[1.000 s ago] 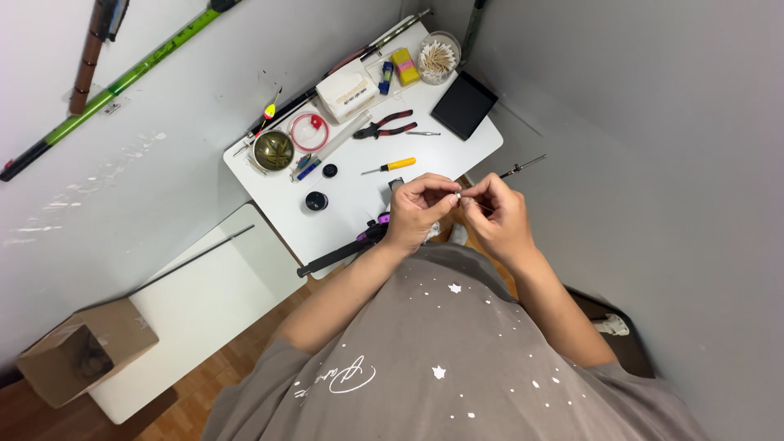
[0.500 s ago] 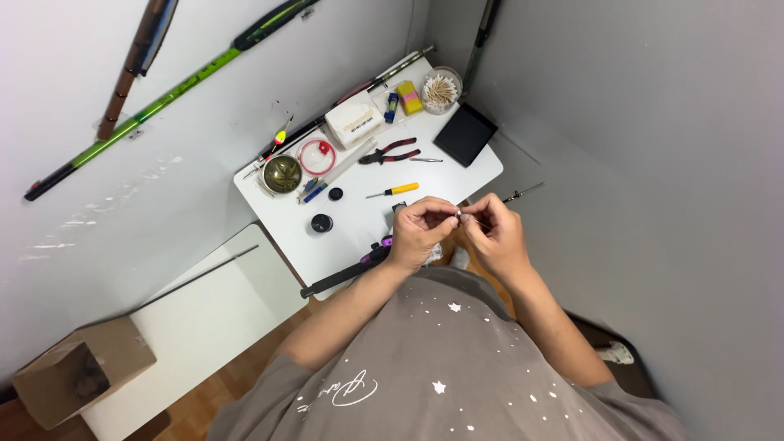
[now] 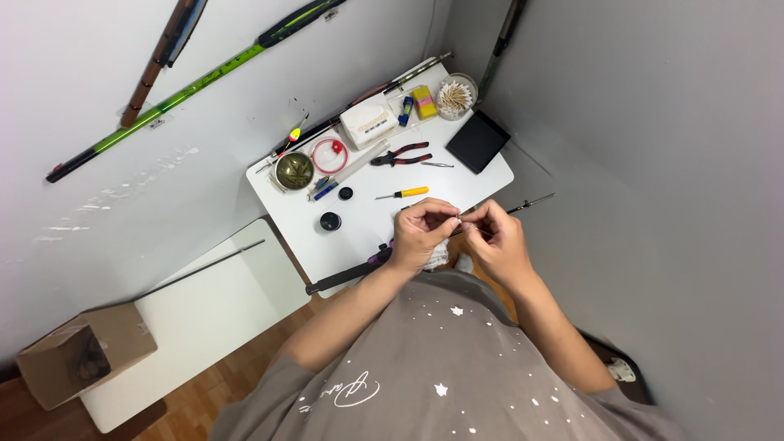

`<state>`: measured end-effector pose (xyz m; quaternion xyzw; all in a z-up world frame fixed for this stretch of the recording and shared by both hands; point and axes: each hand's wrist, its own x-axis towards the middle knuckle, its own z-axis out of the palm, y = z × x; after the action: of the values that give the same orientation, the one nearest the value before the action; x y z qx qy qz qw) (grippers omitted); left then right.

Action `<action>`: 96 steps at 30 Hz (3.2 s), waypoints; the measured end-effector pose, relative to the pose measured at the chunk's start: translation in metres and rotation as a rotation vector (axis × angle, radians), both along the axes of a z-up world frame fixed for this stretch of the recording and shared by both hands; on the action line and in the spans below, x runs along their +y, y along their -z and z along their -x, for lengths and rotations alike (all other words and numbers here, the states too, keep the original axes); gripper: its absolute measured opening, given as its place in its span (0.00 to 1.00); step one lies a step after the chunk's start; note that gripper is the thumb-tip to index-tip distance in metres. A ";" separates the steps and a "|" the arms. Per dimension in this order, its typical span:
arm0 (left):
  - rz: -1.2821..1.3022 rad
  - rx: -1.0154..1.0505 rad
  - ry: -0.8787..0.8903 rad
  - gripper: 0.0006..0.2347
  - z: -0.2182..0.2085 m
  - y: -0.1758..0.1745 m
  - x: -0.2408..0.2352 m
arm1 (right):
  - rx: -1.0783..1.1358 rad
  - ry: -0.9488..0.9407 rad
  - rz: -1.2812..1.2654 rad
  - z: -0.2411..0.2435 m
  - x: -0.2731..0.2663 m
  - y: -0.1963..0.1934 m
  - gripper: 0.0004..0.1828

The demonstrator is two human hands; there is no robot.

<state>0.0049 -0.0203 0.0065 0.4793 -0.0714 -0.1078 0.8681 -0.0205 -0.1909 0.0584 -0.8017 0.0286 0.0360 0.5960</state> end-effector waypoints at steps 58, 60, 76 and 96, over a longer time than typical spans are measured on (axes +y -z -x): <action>0.071 0.101 -0.063 0.08 -0.007 0.004 0.009 | -0.047 -0.118 -0.090 -0.023 0.010 -0.001 0.03; 0.075 0.079 -0.053 0.08 -0.005 0.003 0.009 | -0.058 -0.115 -0.093 -0.022 0.008 0.003 0.03; 0.033 0.112 0.002 0.06 -0.011 0.004 -0.002 | 0.046 -0.127 -0.405 -0.025 -0.012 0.028 0.01; 0.098 0.213 -0.203 0.07 -0.009 0.004 -0.001 | 0.063 -0.235 -0.267 -0.042 -0.008 0.008 0.03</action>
<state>0.0142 -0.0209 0.0022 0.4271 0.0648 -0.0664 0.8994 0.0214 -0.1988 0.0509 -0.7115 -0.0518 0.1341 0.6878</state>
